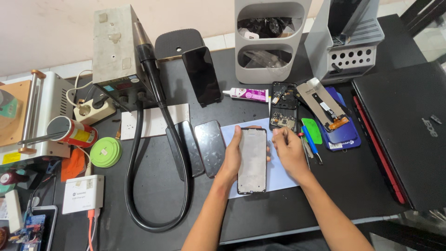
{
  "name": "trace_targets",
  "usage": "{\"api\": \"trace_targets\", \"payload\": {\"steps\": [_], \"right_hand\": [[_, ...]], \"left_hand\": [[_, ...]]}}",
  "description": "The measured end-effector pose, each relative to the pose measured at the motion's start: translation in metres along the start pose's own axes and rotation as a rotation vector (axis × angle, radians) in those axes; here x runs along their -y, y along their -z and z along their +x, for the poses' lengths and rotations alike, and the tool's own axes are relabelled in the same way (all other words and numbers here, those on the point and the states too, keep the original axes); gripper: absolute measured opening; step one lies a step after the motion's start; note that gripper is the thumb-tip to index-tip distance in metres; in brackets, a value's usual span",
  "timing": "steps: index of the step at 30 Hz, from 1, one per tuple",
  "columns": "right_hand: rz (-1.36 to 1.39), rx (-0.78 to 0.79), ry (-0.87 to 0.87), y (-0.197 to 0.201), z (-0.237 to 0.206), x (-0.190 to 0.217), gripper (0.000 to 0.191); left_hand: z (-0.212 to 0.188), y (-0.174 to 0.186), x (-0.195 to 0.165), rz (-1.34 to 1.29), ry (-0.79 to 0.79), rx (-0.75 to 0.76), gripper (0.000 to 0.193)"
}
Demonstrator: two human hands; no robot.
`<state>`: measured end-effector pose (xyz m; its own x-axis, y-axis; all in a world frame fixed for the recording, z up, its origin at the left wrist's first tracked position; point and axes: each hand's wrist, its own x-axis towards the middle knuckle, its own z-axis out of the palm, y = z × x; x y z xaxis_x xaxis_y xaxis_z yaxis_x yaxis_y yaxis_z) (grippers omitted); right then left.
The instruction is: The person uses a metal spudger to pry and separate the screen assembly from the smartphone frame. They work along the edges and corners, then switch to a blue plastic pry tool to continue lifting the display. The phone remains on a blue mat on the workbench throughout.
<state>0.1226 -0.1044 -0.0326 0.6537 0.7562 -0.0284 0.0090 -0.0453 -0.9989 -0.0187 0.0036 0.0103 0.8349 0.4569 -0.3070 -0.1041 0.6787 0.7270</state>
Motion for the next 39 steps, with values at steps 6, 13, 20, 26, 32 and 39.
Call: {"api": "trace_targets", "payload": {"steps": [6, 13, 20, 26, 32, 39], "right_hand": [[-0.008, 0.003, 0.159, -0.003, -0.004, 0.017, 0.013], [-0.238, -0.109, 0.16, -0.006, -0.004, 0.008, 0.015], [-0.107, -0.06, 0.234, -0.001, 0.005, -0.006, 0.017], [0.018, 0.067, -0.035, -0.002, -0.003, 0.0, 0.031], [-0.001, 0.047, 0.101, -0.003, 0.0, -0.005, 0.024], [0.091, 0.049, -0.132, -0.003, -0.002, -0.006, 0.017]], "left_hand": [[-0.001, 0.0, 0.001, 0.068, -0.025, 0.0, 0.075], [0.001, 0.001, 0.008, 0.095, -0.063, 0.036, 0.074], [0.006, 0.006, 0.012, -0.02, -0.111, -0.011, 0.073], [0.011, 0.007, 0.018, -0.083, -0.126, -0.046, 0.07], [0.009, 0.007, 0.018, -0.071, -0.089, -0.037, 0.069], [0.009, 0.006, 0.02, -0.007, -0.115, -0.034, 0.071]]}}
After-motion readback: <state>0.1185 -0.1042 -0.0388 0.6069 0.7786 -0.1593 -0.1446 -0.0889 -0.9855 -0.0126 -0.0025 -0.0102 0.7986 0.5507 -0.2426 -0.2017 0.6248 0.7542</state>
